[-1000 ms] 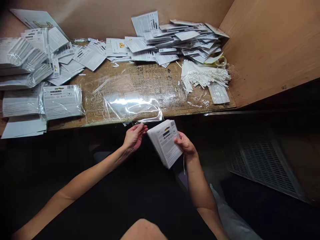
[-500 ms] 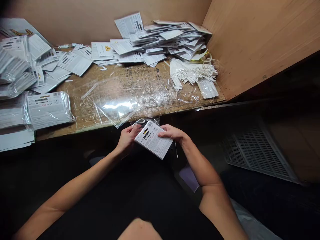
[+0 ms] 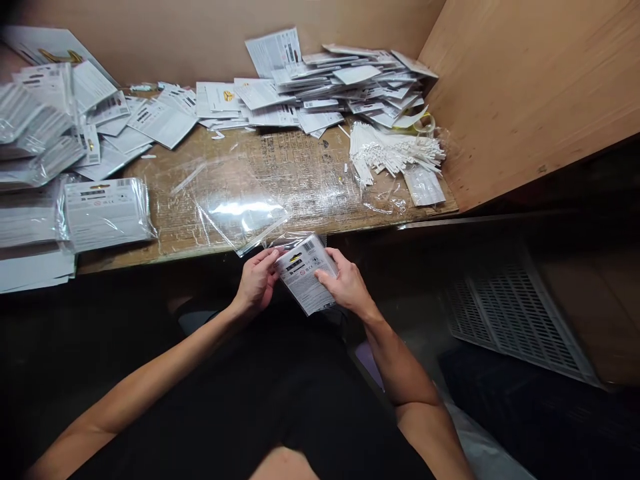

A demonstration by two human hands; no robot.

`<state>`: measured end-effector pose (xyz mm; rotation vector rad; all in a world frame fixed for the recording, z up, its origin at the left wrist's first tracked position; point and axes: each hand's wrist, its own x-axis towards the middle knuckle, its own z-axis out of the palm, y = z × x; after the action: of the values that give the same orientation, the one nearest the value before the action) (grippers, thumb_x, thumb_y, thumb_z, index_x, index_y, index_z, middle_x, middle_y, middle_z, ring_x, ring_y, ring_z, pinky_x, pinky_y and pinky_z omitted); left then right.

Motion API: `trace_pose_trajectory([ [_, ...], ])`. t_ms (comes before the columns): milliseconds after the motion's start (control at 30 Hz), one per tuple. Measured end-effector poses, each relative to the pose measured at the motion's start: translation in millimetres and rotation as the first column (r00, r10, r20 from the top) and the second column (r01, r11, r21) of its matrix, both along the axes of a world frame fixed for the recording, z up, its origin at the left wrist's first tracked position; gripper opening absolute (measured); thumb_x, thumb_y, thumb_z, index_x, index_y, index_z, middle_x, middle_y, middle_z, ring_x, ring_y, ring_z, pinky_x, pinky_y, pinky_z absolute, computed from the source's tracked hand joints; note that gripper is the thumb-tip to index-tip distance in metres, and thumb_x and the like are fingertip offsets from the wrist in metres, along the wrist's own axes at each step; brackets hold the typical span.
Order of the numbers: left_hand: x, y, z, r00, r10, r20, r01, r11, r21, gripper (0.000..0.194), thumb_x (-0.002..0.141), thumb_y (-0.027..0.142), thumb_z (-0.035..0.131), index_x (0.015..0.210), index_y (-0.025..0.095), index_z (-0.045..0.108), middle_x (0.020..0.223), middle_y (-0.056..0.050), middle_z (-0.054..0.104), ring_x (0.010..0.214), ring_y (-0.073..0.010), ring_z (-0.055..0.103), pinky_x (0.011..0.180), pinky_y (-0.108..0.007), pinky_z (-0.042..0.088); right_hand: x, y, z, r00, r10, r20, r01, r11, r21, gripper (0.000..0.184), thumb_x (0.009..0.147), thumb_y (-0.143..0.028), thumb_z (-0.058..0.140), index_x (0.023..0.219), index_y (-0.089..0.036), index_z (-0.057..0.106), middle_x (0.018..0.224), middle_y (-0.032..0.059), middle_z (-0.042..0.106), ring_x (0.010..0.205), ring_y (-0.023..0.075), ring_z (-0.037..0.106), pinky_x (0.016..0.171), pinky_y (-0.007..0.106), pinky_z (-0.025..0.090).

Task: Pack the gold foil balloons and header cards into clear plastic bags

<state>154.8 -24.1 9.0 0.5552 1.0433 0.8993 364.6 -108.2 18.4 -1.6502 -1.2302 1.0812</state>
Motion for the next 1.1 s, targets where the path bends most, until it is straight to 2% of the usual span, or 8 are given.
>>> trace_pose_trajectory([
  [133, 10.9, 12.8, 8.1, 0.994, 0.106, -0.021, -0.099, 0.974, 0.202, 0.037, 0.083, 0.053, 0.086, 0.093, 0.018, 0.081, 0.095, -0.006, 0.078, 0.081, -0.0175, 0.069, 0.074, -0.028, 0.055, -15.2, 4.5, 15.5, 0.996, -0.079, 0.040, 0.075, 0.994, 0.082, 0.048, 0.092, -0.041, 0.079, 0.137, -0.028, 0.064, 0.114, 0.0046, 0.078, 0.098, 0.0271, 0.073, 0.089, 0.038, 0.058],
  [267, 24.8, 36.0, 18.3, 0.961, 0.270, -0.055, -0.216, 0.863, 0.457, 0.042, 0.094, 0.060, 0.074, 0.109, 0.022, 0.080, 0.103, -0.005, 0.079, 0.085, -0.0174, 0.070, 0.078, -0.028, 0.055, -36.8, 23.0, 14.5, 0.971, -0.171, -0.169, 0.203, 0.960, 0.194, 0.050, 0.092, -0.044, 0.079, 0.134, -0.027, 0.059, 0.122, 0.0070, 0.075, 0.103, 0.0272, 0.074, 0.091, 0.039, 0.060],
  [400, 25.7, 64.1, 38.0, 0.927, 0.369, -0.062, -0.266, 0.766, 0.585, 0.049, 0.094, 0.065, 0.073, 0.116, 0.021, 0.078, 0.109, -0.007, 0.079, 0.093, -0.0186, 0.071, 0.083, -0.028, 0.054, -52.8, 51.8, 7.2, 0.929, -0.224, -0.295, 0.304, 0.917, 0.260, 0.056, 0.091, -0.047, 0.079, 0.135, -0.027, 0.052, 0.111, 0.0070, 0.077, 0.099, 0.0268, 0.075, 0.090, 0.040, 0.060],
  [567, 12.6, 83.8, 50.5, 0.907, 0.409, -0.105, -0.222, 0.673, 0.705, 0.054, 0.095, 0.071, 0.067, 0.100, 0.019, 0.080, 0.110, -0.009, 0.077, 0.100, -0.0214, 0.071, 0.083, -0.029, 0.054, -40.4, 91.0, 19.2, 0.951, 0.033, -0.308, 0.037, 0.975, 0.218, 0.059, 0.093, -0.045, 0.076, 0.141, -0.028, 0.046, 0.119, 0.0054, 0.075, 0.110, 0.0247, 0.072, 0.101, 0.042, 0.057],
  [667, 6.2, 89.7, 49.4, 0.931, 0.350, -0.100, -0.185, 0.690, 0.700, 0.058, 0.092, 0.073, 0.071, 0.108, 0.018, 0.079, 0.093, -0.006, 0.074, 0.078, -0.0166, 0.067, 0.070, -0.026, 0.051, -30.3, 106.5, 34.0, 0.935, 0.217, -0.280, -0.154, 0.961, 0.231, 0.057, 0.095, -0.042, 0.075, 0.144, -0.028, 0.048, 0.130, 0.0054, 0.072, 0.120, 0.0240, 0.069, 0.105, 0.040, 0.055],
  [733, 4.0, 93.6, 49.2, 0.943, 0.322, -0.087, -0.180, 0.711, 0.679, 0.061, 0.089, 0.074, 0.073, 0.112, 0.017, 0.079, 0.087, -0.004, 0.072, 0.070, -0.0141, 0.064, 0.067, -0.025, 0.050, -30.0, 113.0, 41.3, 0.941, 0.244, -0.236, -0.182, 0.950, 0.254, 0.058, 0.095, -0.041, 0.075, 0.146, -0.029, 0.049, 0.125, 0.0043, 0.073, 0.114, 0.0236, 0.070, 0.100, 0.039, 0.057],
  [967, 4.3, 108.5, 59.1, 0.874, 0.486, 0.024, -0.408, 0.704, 0.581, 0.068, 0.087, 0.077, 0.072, 0.109, 0.013, 0.082, 0.081, -0.003, 0.070, 0.062, -0.0112, 0.060, 0.061, -0.024, 0.048, -53.4, 120.1, 47.5, 0.959, 0.066, -0.274, 0.017, 0.957, 0.289, 0.059, 0.090, -0.044, 0.078, 0.140, -0.027, 0.051, 0.095, 0.0012, 0.076, 0.078, 0.0204, 0.072, 0.067, 0.031, 0.059],
  [1100, 3.4, 113.6, 63.4, 0.857, 0.512, 0.060, -0.454, 0.695, 0.558, 0.068, 0.084, 0.075, 0.077, 0.113, 0.013, 0.083, 0.084, -0.003, 0.073, 0.071, -0.0120, 0.063, 0.069, -0.025, 0.050, -63.2, 114.7, 46.8, 0.977, -0.023, -0.212, 0.098, 0.933, 0.347, 0.060, 0.093, -0.049, 0.076, 0.143, -0.028, 0.050, 0.092, 0.0014, 0.077, 0.069, 0.0197, 0.070, 0.061, 0.031, 0.058],
])
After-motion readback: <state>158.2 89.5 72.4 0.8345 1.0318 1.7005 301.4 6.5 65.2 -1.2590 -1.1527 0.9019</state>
